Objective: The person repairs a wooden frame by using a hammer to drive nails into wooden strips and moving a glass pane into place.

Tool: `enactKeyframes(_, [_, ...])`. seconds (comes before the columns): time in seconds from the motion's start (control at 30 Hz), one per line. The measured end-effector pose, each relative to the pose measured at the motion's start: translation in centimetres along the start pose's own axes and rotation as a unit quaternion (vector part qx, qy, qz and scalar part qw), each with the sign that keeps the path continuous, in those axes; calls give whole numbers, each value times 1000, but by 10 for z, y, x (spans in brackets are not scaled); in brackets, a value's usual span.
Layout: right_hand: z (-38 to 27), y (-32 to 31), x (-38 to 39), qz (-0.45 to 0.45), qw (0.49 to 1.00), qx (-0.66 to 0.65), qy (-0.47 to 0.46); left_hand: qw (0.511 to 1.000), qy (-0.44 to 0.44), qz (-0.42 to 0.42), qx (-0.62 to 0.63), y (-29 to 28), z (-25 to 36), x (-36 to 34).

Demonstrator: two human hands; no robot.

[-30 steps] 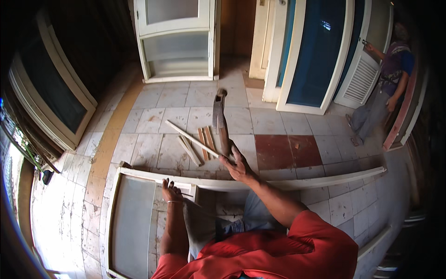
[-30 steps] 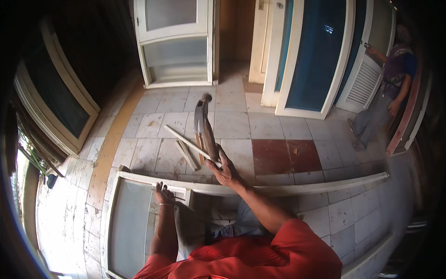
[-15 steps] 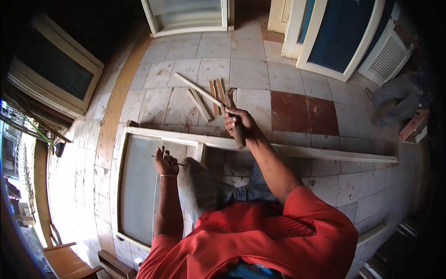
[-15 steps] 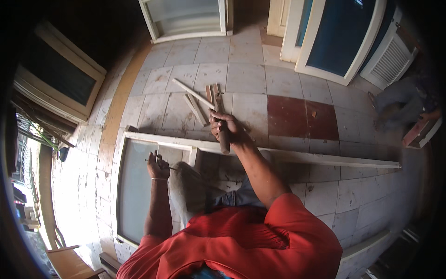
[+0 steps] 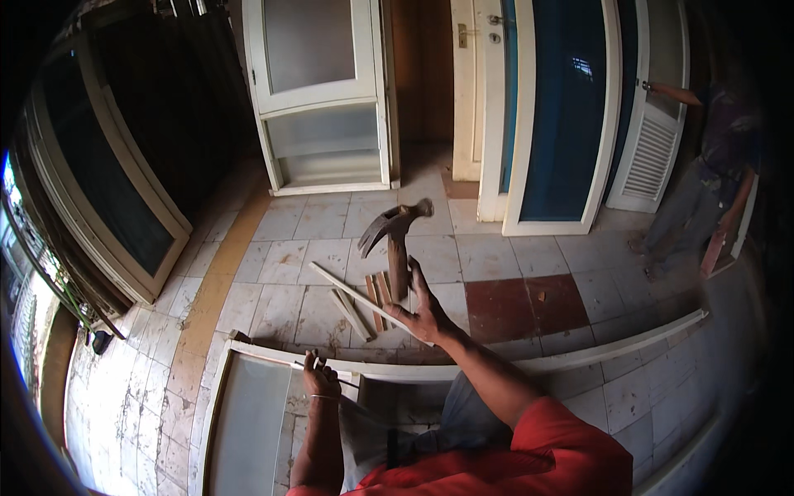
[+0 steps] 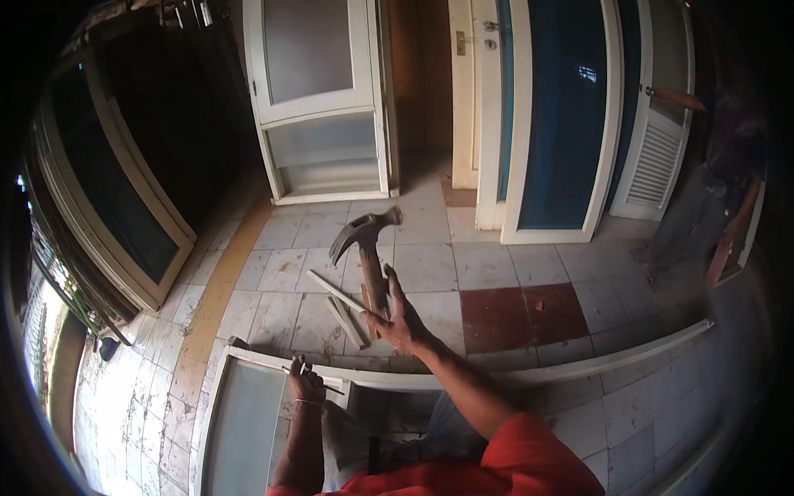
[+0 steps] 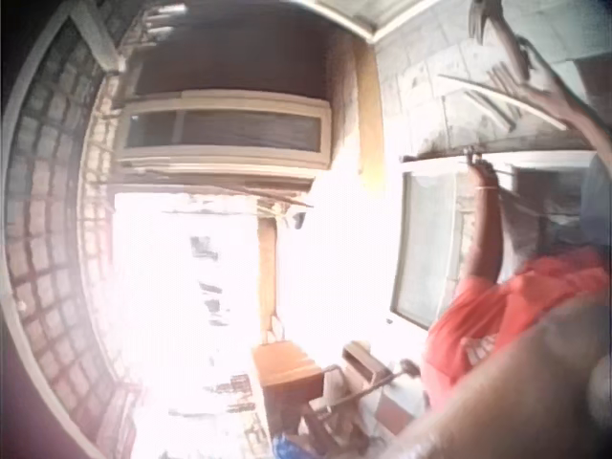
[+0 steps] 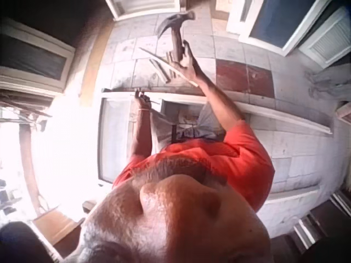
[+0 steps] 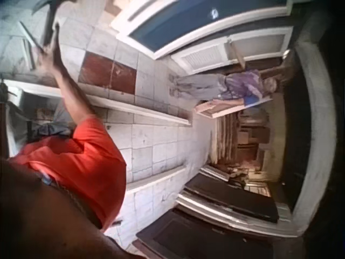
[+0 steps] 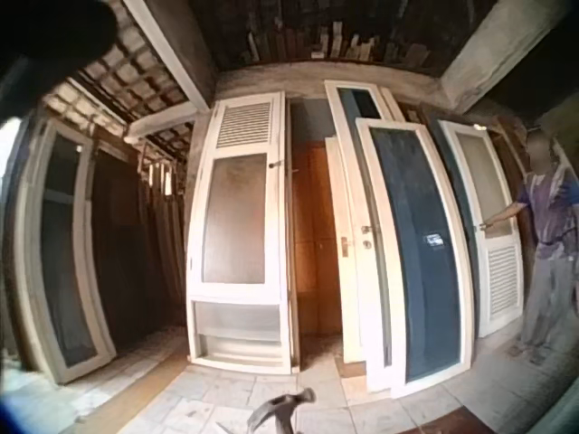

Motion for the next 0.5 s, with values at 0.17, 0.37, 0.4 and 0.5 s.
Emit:
enactKeyframes(0.17, [98, -28, 15, 36, 914, -368, 169, 999, 18, 32, 1, -12, -7, -3])
enactKeyframes(0.37, [-34, -48, -22, -90, 603, -792, -24, 999, 24, 39, -15, -22, 6, 9])
enactKeyframes(0.4, [-36, -44, -22, -97, 612, -784, -39, 999, 25, 39, -9, -17, 13, 15])
enactKeyframes(0.5, [30, 11, 15, -67, 516, -841, 152, 998, 10, 65, -18, -26, 12, 21])
Point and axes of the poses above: each hand's wrist, its own x-axis away from the middle knuckle, its own y-axis out of the palm, z = x × y, the point moved 3 cm from there along -x, towards the middle knuckle, and after that the axes turned 14 degrees about -z, right-handed, at the moved point
